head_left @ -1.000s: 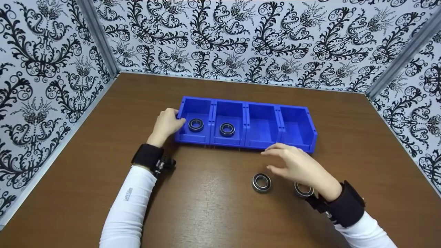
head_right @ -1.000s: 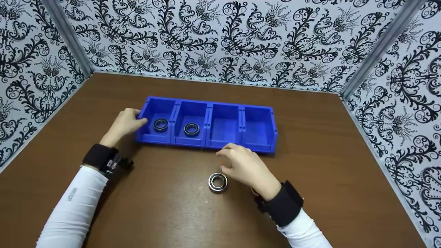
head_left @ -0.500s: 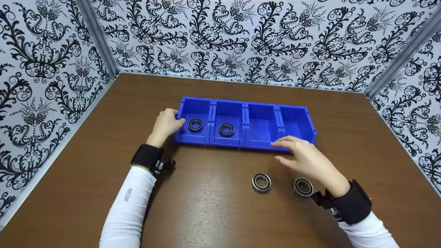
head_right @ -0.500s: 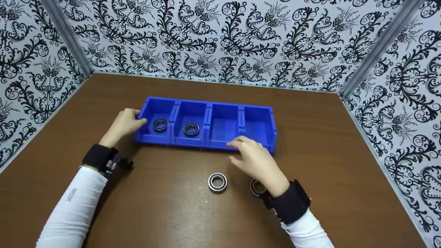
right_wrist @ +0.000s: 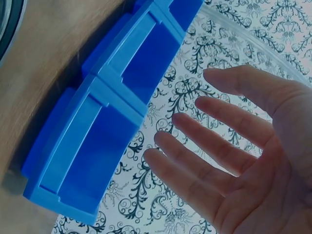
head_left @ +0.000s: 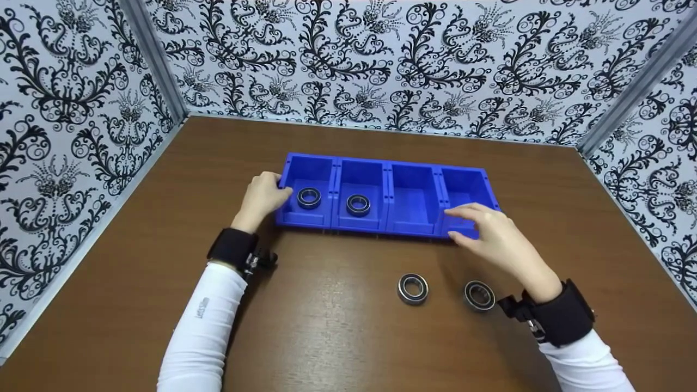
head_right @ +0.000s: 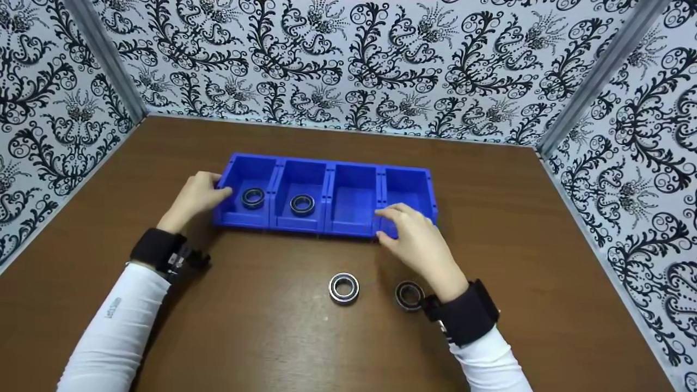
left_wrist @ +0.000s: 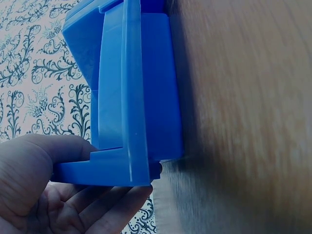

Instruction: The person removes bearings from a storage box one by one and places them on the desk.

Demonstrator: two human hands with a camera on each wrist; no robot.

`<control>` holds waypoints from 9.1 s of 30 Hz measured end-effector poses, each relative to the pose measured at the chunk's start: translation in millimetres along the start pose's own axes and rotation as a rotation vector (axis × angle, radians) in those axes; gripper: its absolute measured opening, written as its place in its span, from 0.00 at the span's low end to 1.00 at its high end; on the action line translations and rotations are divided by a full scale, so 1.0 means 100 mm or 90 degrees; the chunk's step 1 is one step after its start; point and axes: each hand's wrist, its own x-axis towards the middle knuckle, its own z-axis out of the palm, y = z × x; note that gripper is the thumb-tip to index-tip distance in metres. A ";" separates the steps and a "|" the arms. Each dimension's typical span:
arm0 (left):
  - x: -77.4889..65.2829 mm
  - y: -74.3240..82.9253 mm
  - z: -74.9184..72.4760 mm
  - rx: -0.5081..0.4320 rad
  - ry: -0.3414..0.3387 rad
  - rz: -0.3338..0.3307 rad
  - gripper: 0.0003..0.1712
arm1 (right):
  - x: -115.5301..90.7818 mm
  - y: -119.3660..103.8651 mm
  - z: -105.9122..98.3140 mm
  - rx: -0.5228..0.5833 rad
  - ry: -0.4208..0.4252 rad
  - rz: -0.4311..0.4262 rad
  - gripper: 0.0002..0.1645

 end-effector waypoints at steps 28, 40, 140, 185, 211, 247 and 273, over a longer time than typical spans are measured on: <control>-0.01 0.02 -0.01 0.005 -0.005 -0.016 0.13 | 0.03 0.40 -0.17 -0.032 0.051 0.123 0.25; -0.01 0.02 -0.01 0.001 -0.014 -0.020 0.13 | -0.01 0.60 -0.19 -0.007 0.088 0.167 0.24; -0.01 0.02 -0.01 0.000 -0.002 -0.010 0.12 | 0.27 1.34 0.14 0.120 -0.060 0.345 0.29; 0.00 -0.01 0.01 -0.004 0.005 -0.013 0.13 | 0.26 1.33 0.17 0.153 -0.032 0.332 0.27; -0.04 0.06 -0.01 0.022 -0.014 -0.067 0.17 | 0.27 1.34 0.16 0.151 -0.051 0.348 0.30; -0.15 0.31 -0.27 0.116 -0.011 -0.061 0.28 | 0.25 1.37 0.18 0.139 -0.041 0.338 0.28; -0.29 0.56 -0.41 0.155 0.041 0.016 0.23 | 0.26 1.35 0.17 0.138 -0.048 0.338 0.30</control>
